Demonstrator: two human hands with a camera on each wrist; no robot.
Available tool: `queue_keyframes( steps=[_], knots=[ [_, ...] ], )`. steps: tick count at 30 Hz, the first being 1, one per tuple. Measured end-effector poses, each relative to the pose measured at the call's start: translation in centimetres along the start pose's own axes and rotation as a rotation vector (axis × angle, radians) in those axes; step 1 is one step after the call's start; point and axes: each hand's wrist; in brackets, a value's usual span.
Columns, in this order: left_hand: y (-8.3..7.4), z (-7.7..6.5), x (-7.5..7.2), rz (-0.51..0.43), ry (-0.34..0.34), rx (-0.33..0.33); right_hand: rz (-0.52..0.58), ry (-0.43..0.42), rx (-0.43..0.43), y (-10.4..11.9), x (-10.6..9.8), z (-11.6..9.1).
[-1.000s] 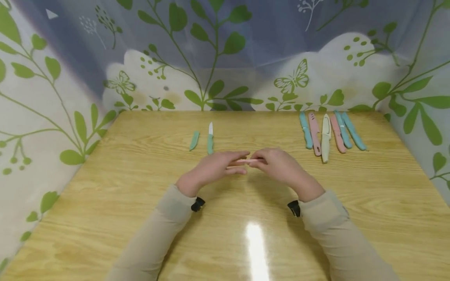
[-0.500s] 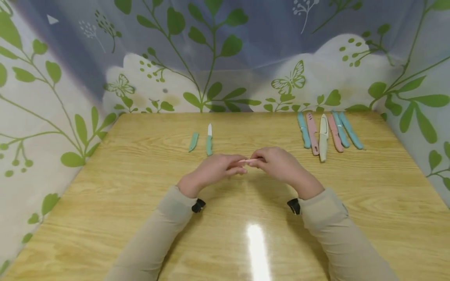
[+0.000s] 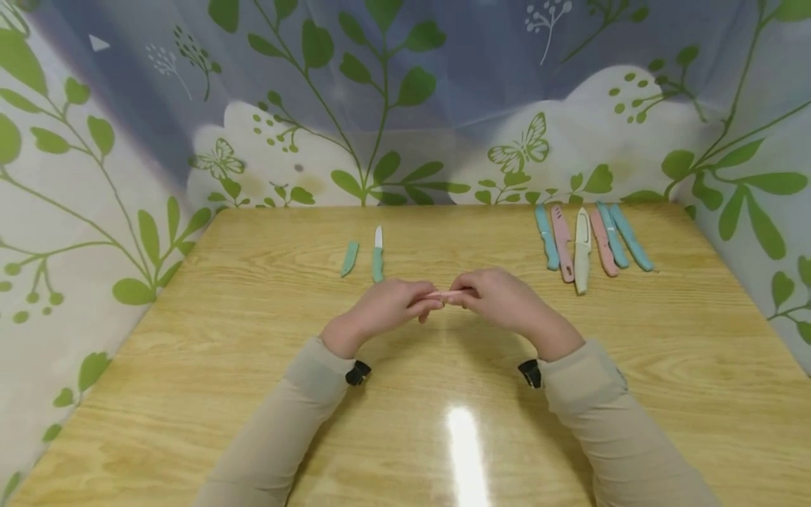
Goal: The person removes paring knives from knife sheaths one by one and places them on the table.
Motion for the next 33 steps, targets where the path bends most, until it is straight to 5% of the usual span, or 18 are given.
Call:
queue_keyframes(
  steps=[33],
  knots=[
    [-0.14, -0.2, -0.61, -0.041, 0.056, -0.051, 0.012, -0.008, -0.057, -0.37, 0.3, 0.05]
  ],
)
Point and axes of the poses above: each hand's wrist, its own z-axis towards the middle knuckle, its own x-axis out of the palm, y = z × x, and after that the axes turned 5 degrees about -z, right-handed
